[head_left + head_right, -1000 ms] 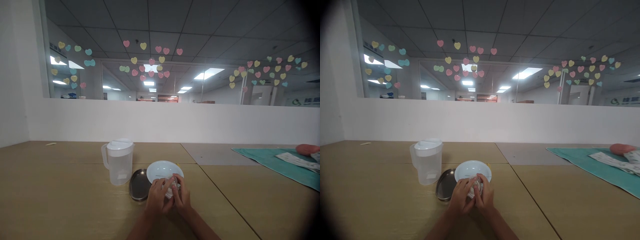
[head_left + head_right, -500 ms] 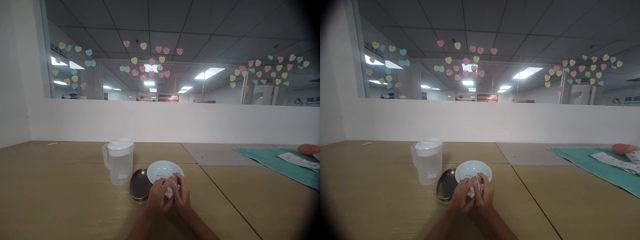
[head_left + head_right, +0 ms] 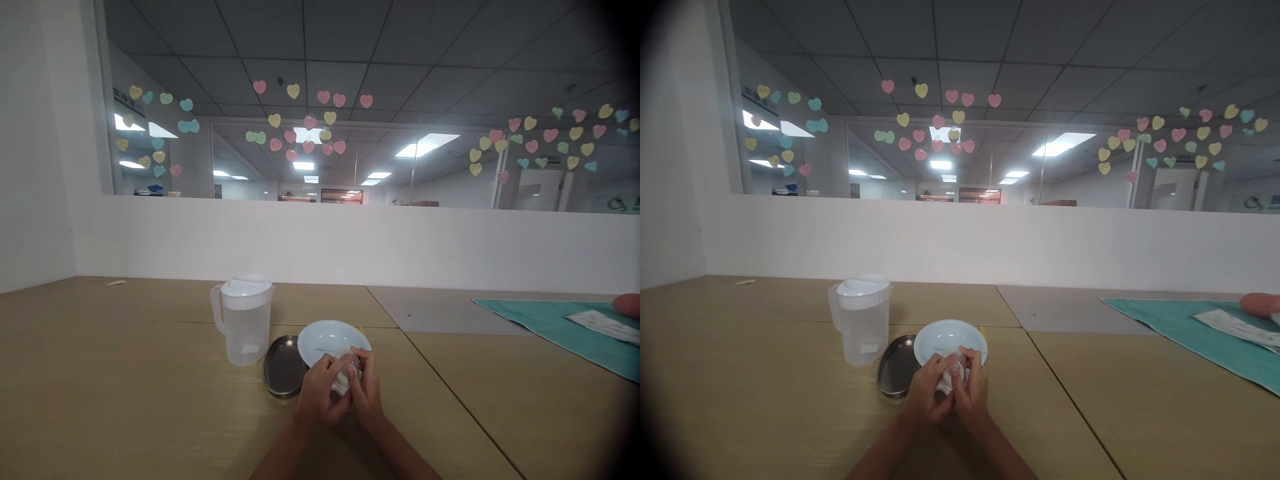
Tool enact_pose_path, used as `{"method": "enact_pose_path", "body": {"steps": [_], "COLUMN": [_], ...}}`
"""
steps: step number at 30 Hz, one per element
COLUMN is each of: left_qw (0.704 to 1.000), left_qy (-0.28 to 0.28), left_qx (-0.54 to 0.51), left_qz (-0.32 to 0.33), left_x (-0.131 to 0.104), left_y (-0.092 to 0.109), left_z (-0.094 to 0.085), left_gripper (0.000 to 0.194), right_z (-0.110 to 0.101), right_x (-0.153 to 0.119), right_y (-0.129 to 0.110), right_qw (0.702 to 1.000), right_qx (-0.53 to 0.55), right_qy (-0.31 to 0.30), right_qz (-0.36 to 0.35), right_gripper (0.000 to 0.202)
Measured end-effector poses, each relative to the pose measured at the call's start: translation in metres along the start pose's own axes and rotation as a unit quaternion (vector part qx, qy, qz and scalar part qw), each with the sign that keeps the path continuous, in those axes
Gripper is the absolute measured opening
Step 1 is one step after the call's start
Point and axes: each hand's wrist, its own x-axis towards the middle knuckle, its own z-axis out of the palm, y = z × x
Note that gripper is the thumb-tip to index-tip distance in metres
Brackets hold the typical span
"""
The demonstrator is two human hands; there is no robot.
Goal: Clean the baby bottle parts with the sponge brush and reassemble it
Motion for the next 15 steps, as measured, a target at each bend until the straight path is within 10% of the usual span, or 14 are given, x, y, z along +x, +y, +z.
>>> {"method": "enact_pose_path", "body": {"steps": [9,15], "left_qw": [1.0,0.998], "left_qy": [0.003,0.029], "left_qx": [0.016,0.048], "left_qz": [0.015,0.011], "left_x": [-0.004,-0.009], "left_y": [-0.005,-0.01], "left_z": [0.002,0.005], "left_gripper": [0.048,0.071], "right_z": [-0.002,-0.013], "right_x": [-0.004,0.009], "right_y": [0.004,-0.012], "right_qw": [0.999,0.992], "right_qx": [-0.026,-0.003], "right_qy": [-0.005,-0.115], "right_qz": [-0.035,-0.053], "right_gripper": [0.034,0.043]}}
